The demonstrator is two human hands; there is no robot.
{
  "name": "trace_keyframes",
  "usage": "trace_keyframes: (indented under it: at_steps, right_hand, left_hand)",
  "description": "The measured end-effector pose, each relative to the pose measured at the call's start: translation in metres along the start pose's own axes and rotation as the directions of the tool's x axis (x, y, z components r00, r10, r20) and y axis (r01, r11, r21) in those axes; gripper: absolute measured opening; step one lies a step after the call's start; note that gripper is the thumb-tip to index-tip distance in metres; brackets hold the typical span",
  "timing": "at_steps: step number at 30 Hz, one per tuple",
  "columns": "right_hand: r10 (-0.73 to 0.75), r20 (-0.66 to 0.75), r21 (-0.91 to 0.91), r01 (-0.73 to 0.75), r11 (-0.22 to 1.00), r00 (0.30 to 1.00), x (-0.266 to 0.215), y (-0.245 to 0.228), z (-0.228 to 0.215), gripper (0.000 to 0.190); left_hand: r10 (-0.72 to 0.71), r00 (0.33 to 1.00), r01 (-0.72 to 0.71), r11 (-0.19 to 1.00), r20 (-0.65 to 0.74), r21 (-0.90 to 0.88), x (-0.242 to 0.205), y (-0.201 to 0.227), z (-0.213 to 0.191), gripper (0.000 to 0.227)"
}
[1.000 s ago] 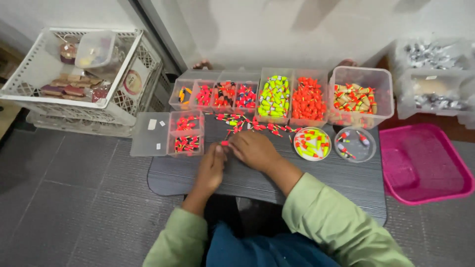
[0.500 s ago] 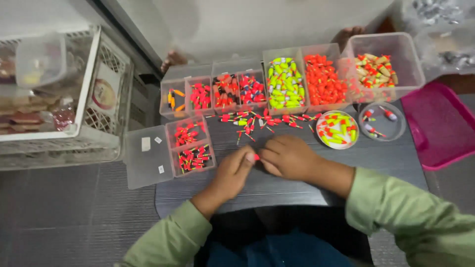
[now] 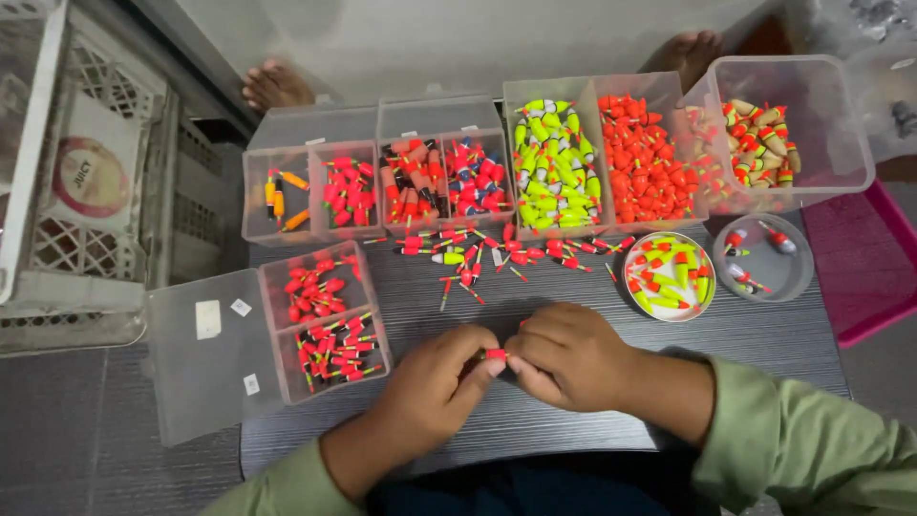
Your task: Assembling fishing floats by manually inserting stems into float bodies from various sorted containers.
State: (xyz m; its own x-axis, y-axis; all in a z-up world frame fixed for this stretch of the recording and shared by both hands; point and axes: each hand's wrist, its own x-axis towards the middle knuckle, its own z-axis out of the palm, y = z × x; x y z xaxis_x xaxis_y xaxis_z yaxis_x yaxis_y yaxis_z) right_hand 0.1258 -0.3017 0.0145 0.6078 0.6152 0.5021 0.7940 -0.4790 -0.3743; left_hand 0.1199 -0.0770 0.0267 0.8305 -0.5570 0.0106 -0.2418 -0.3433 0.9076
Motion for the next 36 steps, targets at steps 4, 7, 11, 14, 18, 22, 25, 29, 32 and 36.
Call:
trace_keyframes:
  at_steps: [4, 7, 11, 14, 18, 22, 25, 29, 32, 36]
  right_hand:
    - [0.019, 0.018, 0.011, -0.019, 1.0, 1.0, -0.001, 0.0, 0.001, 0.011]
    - [-0.011, 0.007, -0.05, 0.011, 0.999, 1.0, -0.006, 0.001, 0.004, 0.014]
    - [0.044, 0.014, -0.019, -0.043, 0.999, 0.999, -0.001, -0.001, 0.002, 0.012]
    - [0.026, 0.01, -0.007, -0.026, 1.0, 1.0, 0.003, -0.001, 0.0, 0.007]
    - [-0.001, -0.011, -0.052, 0.0, 0.999, 1.0, 0.0, -0.001, 0.002, 0.012]
    - [-0.034, -0.152, -0.072, 0.023, 0.997, 0.988, -0.004, 0.009, 0.012, 0.023]
    - [-0.067, -0.174, -0.089, 0.052, 0.995, 0.983, -0.005, 0.004, 0.007, 0.023]
    - [0.011, -0.121, -0.038, -0.016, 0.999, 0.993, -0.013, 0.005, 0.01, 0.026]
    - [0.171, -0.023, 0.024, -0.171, 0.985, 0.985, -0.012, 0.004, 0.007, 0.031]
    - [0.191, -0.006, -0.075, -0.191, 0.979, 0.982, -0.008, 0.001, 0.01, 0.026]
  left_hand:
    - [-0.021, 1.0, 0.021, 0.985, 0.003, -0.171, -0.002, 0.005, -0.004, 0.015]
    - [0.038, 0.999, -0.039, 0.999, -0.018, -0.025, -0.002, 0.0, -0.001, 0.016]
    - [-0.022, 0.999, 0.021, 0.999, -0.034, -0.025, -0.001, 0.004, 0.001, 0.01]
    - [-0.085, 0.994, 0.078, 0.992, -0.063, -0.103, -0.002, 0.001, 0.004, 0.016]
    - [0.016, 0.996, -0.013, 0.999, -0.086, 0.04, -0.001, -0.004, 0.007, 0.012]
    - [-0.048, 0.992, 0.056, 0.996, -0.12, 0.065, -0.006, -0.003, 0.012, 0.024]
    - [0.02, 0.99, 0.012, 0.975, -0.14, 0.224, -0.009, 0.01, 0.011, 0.024]
    - [0.07, 0.985, 0.004, 0.906, -0.158, 0.424, -0.014, 0.025, 0.005, 0.022]
    - [0.256, 0.935, -0.046, 0.774, -0.246, 0.632, -0.004, 0.031, -0.031, 0.022]
    - [0.065, 0.817, 0.452, 0.547, -0.574, 0.705, 0.037, 0.017, -0.088, 0.025]
